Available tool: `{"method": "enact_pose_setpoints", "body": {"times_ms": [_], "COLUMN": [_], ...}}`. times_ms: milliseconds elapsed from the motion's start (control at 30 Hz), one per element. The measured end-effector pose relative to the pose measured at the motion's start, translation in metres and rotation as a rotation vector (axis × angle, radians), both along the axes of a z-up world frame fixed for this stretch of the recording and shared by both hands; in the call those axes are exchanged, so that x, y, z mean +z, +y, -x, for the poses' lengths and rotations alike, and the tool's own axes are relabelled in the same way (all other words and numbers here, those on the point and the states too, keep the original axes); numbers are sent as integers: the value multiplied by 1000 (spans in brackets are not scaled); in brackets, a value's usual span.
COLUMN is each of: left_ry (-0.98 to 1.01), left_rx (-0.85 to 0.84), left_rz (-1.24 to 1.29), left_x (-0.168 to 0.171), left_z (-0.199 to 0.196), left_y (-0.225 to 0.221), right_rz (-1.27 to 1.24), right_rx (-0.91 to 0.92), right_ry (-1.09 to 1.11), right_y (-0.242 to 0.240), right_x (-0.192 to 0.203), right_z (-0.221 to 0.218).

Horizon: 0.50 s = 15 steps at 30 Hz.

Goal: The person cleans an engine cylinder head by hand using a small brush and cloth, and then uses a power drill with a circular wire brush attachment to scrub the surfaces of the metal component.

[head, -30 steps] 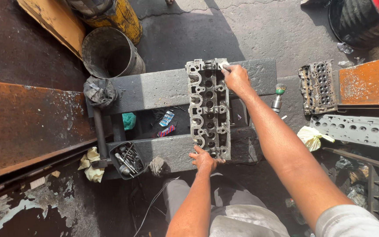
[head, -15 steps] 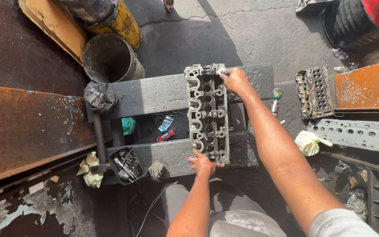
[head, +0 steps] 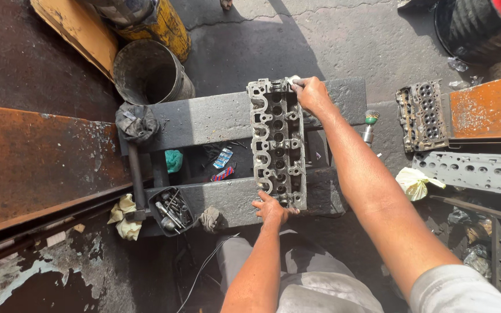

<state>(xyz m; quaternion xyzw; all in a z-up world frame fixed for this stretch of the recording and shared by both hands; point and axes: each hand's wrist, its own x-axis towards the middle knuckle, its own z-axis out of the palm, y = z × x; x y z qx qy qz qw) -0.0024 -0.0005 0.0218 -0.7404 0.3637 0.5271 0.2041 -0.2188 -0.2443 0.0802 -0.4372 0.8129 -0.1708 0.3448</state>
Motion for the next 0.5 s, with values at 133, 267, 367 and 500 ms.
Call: {"method": "enact_pose_setpoints", "body": {"times_ms": [133,267,367,500], "left_ry": [7,16,22,24], "left_rx": [6,-7,-27,-30], "left_rz": [-1,-21,-5,7], "left_x": [-11,-15,-13,-3], "left_z": [2,-1,-1,-1], "left_y": [-12,-4,-6,-9], "right_rz": [-46,80,-55,-130], "right_rx": [33,53,10,-43], "right_ry": [48,87,88,73], "right_y": [7,32,67,160], "right_x": [-30,-51,-30,10], "right_z": [2,10,-3,-23]}}
